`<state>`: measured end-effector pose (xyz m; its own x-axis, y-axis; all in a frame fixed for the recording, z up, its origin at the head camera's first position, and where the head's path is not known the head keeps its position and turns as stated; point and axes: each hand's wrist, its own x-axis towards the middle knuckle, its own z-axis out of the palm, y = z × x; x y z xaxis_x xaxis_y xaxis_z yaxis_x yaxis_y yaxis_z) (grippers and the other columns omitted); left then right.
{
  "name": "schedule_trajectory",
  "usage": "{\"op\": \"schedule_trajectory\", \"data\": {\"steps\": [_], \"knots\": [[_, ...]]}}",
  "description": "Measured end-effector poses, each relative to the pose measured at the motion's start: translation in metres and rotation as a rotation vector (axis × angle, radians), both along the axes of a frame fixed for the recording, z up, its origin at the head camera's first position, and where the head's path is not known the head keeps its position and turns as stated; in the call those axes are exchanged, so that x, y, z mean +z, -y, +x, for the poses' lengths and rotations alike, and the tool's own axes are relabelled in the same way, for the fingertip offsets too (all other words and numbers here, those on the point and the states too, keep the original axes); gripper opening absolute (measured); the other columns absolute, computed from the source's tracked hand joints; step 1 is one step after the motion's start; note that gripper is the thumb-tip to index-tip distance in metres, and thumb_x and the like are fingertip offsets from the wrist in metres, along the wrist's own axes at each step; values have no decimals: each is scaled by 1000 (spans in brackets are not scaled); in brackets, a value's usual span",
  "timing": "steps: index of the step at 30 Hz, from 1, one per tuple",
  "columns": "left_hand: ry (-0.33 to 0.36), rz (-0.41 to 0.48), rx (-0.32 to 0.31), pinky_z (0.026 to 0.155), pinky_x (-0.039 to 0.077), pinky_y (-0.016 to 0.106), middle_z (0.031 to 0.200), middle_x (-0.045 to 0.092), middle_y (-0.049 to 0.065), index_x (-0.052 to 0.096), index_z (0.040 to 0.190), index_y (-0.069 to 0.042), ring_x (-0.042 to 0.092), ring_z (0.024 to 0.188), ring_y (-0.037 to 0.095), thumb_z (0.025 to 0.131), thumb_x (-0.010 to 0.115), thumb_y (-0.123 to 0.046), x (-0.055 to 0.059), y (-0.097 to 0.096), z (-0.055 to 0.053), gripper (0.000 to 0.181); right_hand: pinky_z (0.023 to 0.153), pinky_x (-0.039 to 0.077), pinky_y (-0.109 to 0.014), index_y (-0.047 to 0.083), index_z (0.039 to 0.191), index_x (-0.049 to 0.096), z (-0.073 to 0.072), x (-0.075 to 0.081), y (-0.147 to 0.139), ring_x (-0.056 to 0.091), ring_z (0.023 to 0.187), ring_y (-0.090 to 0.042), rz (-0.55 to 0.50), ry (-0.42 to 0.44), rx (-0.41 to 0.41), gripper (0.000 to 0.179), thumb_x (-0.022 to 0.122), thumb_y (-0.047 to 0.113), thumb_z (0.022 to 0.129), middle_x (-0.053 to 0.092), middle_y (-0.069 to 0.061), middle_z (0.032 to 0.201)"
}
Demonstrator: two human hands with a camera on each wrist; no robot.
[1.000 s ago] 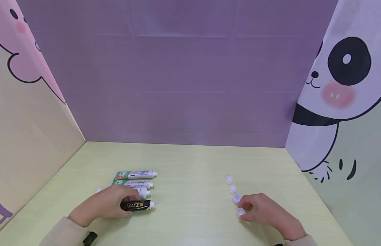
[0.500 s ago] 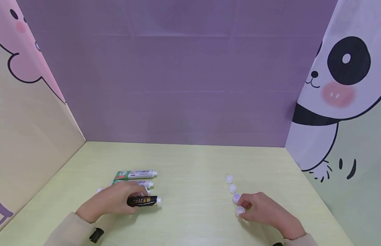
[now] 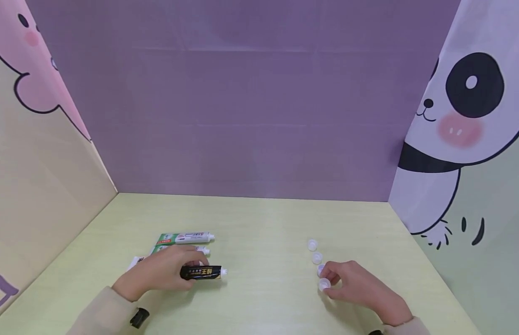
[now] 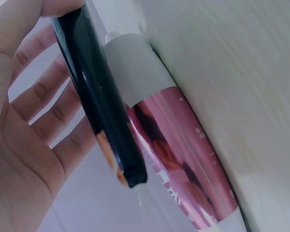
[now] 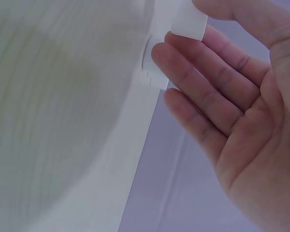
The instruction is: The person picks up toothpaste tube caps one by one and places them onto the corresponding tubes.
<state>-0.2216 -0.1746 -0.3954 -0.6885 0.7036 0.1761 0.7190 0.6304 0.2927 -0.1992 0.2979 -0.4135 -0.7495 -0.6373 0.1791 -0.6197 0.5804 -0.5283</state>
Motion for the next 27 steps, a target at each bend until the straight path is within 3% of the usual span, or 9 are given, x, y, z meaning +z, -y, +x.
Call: {"op": "schedule_trajectory", "data": {"steps": [17,27], "knots": [[-28,18,-2,68,46,22,87,53,-18,69,103,-28,48,74,2,72,79,-13,-2,-17,-1,36,72,52,-27,19,102,66,-9,-2,17,66,84,-2,-25,-104,58,25,79,8,84,67,12,99],[-4,3,-28,71,45,23,87,54,-18,70,105,-27,48,76,3,74,80,-13,-1,-32,-3,35,69,53,-27,18,107,63,-11,-6,31,64,84,-4,-52,-222,98,36,78,-1,79,65,10,103]]}}
